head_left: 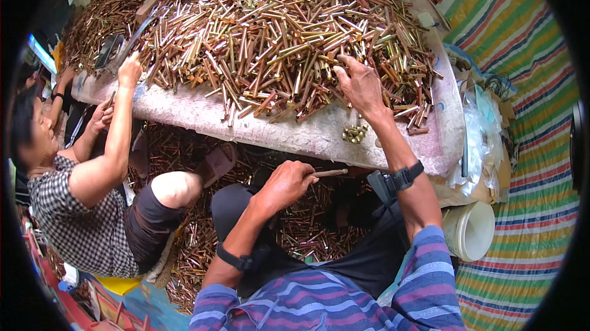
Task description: The recorder is assembling metal tubes with connectors or fasteners.
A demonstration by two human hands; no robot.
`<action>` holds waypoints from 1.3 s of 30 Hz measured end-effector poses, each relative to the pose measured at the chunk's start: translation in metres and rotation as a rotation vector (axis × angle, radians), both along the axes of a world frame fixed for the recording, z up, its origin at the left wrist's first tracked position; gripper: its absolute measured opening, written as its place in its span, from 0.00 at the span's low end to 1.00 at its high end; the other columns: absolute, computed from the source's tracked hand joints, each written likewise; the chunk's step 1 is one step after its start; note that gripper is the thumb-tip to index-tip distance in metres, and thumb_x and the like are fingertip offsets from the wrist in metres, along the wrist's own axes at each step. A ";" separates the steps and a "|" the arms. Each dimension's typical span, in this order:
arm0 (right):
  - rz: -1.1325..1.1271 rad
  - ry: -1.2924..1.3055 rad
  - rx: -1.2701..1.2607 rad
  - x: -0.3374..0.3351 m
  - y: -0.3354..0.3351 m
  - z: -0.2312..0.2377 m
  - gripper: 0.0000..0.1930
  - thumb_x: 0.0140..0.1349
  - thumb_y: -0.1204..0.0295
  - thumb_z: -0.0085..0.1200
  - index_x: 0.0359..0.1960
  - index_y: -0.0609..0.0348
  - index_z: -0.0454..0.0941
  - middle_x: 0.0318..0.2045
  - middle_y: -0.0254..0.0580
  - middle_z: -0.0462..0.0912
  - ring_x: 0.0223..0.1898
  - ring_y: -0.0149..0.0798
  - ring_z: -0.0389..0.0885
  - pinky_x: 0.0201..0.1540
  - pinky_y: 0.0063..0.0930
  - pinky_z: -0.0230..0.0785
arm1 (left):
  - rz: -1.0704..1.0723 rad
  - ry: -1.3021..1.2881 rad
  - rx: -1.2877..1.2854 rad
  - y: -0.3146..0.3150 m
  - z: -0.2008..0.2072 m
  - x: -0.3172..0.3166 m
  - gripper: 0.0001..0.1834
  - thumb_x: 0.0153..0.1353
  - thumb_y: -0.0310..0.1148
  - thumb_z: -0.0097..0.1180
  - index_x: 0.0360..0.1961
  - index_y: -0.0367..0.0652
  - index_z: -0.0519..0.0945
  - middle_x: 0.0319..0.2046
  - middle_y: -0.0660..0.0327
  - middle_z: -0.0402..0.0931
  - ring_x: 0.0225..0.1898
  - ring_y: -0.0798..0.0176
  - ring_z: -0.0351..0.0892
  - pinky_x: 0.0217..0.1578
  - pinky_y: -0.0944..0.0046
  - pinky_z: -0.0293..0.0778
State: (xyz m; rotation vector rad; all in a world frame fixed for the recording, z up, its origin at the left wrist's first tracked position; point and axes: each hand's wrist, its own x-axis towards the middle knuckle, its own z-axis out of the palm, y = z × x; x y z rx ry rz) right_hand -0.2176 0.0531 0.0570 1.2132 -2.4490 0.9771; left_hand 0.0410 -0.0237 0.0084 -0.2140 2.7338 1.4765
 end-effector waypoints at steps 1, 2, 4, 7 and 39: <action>-0.013 0.003 0.026 -0.001 -0.004 -0.001 0.18 0.67 0.65 0.58 0.53 0.62 0.78 0.29 0.58 0.85 0.31 0.54 0.87 0.36 0.49 0.77 | -0.016 -0.032 0.005 0.000 -0.003 0.000 0.17 0.63 0.36 0.62 0.47 0.33 0.83 0.36 0.40 0.82 0.40 0.37 0.82 0.42 0.48 0.77; -0.028 0.006 0.052 -0.001 -0.007 -0.003 0.17 0.66 0.64 0.58 0.51 0.62 0.79 0.28 0.58 0.85 0.31 0.55 0.86 0.36 0.50 0.76 | -0.014 -0.031 0.005 -0.001 -0.005 0.000 0.17 0.63 0.36 0.62 0.47 0.33 0.83 0.36 0.40 0.82 0.40 0.37 0.82 0.42 0.48 0.77; -0.044 -0.042 0.046 -0.002 -0.013 -0.004 0.15 0.66 0.63 0.58 0.46 0.62 0.79 0.27 0.57 0.84 0.30 0.57 0.85 0.34 0.48 0.76 | -0.057 -0.042 -0.032 -0.001 -0.008 0.000 0.17 0.63 0.36 0.62 0.46 0.34 0.84 0.37 0.41 0.82 0.41 0.37 0.82 0.44 0.47 0.77; -0.034 -0.116 0.005 0.000 -0.017 -0.002 0.13 0.67 0.64 0.57 0.42 0.63 0.79 0.24 0.53 0.84 0.27 0.52 0.85 0.32 0.45 0.75 | -0.067 -0.048 -0.083 0.001 -0.014 0.000 0.18 0.63 0.37 0.62 0.47 0.34 0.83 0.38 0.40 0.82 0.43 0.37 0.82 0.46 0.47 0.76; -0.007 -0.577 -0.352 0.045 0.060 0.040 0.08 0.72 0.73 0.53 0.44 0.67 0.76 0.30 0.47 0.87 0.26 0.31 0.86 0.25 0.22 0.78 | 0.250 0.206 -0.100 -0.009 -0.009 -0.012 0.17 0.66 0.37 0.60 0.44 0.30 0.82 0.29 0.41 0.81 0.31 0.43 0.83 0.36 0.54 0.76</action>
